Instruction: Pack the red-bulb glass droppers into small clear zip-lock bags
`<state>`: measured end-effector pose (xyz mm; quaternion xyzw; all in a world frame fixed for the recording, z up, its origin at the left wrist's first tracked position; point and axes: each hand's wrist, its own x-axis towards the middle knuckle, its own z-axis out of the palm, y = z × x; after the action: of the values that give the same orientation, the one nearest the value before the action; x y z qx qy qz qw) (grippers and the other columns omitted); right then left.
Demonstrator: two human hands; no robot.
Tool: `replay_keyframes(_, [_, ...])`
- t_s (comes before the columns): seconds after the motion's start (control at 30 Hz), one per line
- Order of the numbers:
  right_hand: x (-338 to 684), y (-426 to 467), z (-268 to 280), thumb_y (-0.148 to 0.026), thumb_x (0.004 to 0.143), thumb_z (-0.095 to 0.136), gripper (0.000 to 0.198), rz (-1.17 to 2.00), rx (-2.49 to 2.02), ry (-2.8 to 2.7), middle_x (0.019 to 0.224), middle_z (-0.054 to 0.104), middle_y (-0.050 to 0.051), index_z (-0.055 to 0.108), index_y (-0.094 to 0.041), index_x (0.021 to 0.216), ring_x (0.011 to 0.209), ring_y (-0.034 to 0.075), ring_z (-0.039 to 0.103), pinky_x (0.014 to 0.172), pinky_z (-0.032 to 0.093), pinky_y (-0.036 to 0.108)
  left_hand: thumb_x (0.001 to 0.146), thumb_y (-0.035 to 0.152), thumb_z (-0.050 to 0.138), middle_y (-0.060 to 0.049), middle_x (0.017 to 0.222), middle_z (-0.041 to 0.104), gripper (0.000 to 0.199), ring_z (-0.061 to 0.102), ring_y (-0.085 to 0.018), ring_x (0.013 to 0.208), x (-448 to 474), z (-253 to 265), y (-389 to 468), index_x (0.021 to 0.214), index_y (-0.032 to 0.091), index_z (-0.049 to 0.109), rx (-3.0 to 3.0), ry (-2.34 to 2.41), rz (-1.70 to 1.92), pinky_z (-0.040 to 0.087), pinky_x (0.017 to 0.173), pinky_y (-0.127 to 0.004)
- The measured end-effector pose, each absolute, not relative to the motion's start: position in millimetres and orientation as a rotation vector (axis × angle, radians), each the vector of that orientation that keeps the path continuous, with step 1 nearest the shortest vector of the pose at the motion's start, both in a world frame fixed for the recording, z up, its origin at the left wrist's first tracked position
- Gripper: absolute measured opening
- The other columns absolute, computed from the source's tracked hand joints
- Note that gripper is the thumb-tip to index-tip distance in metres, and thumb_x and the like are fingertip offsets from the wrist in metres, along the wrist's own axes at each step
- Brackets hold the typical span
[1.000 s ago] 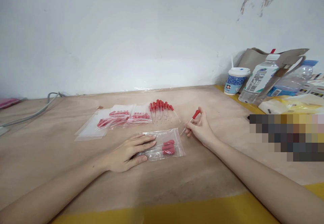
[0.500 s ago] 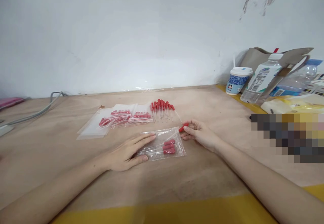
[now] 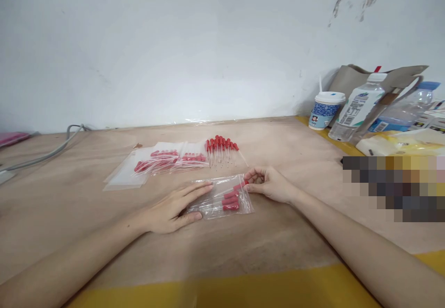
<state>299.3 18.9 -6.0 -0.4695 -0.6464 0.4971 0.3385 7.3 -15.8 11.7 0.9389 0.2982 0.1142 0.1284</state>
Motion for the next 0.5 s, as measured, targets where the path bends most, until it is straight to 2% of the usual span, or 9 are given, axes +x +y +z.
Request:
replay_keyframes(0.13, [288, 18, -14, -0.038, 0.058, 0.073, 0.03, 1.21, -1.23, -1.685, 0.056, 0.056, -0.003, 0.06, -0.014, 0.07, 0.053, 0.008, 0.048, 0.051, 0.039, 0.022, 0.09, 0.04, 0.043, -0.008, 0.142, 0.029, 0.057, 0.032, -0.025, 0.127, 8, 12, -16, 0.14, 0.024, 0.02, 2.73, 0.886, 0.31, 0.03, 0.103, -0.043])
replay_keyframes(0.4, [275, 16, -23, -0.041, 0.061, 0.07, 0.027, 0.937, -1.356, -1.689, 0.062, 0.064, 0.002, 0.061, -0.015, 0.063, 0.056, 0.014, 0.055, 0.049, 0.041, 0.024, 0.09, 0.039, 0.042, -0.008, 0.143, 0.028, 0.056, 0.031, -0.025, 0.127, 8, 11, -15, 0.14, 0.025, 0.019, 2.746, 0.872, 0.313, 0.03, 0.103, -0.044])
replay_keyframes(0.5, [273, 13, -20, -0.04, 0.062, 0.068, 0.026, 0.965, -1.345, -1.718, 0.06, 0.063, 0.002, 0.062, -0.015, 0.061, 0.055, 0.013, 0.053, 0.048, 0.04, 0.023, 0.09, 0.039, 0.042, -0.008, 0.143, 0.028, 0.056, 0.031, -0.025, 0.128, 8, 11, -14, 0.14, 0.025, 0.02, 2.747, 0.867, 0.318, 0.03, 0.103, -0.043])
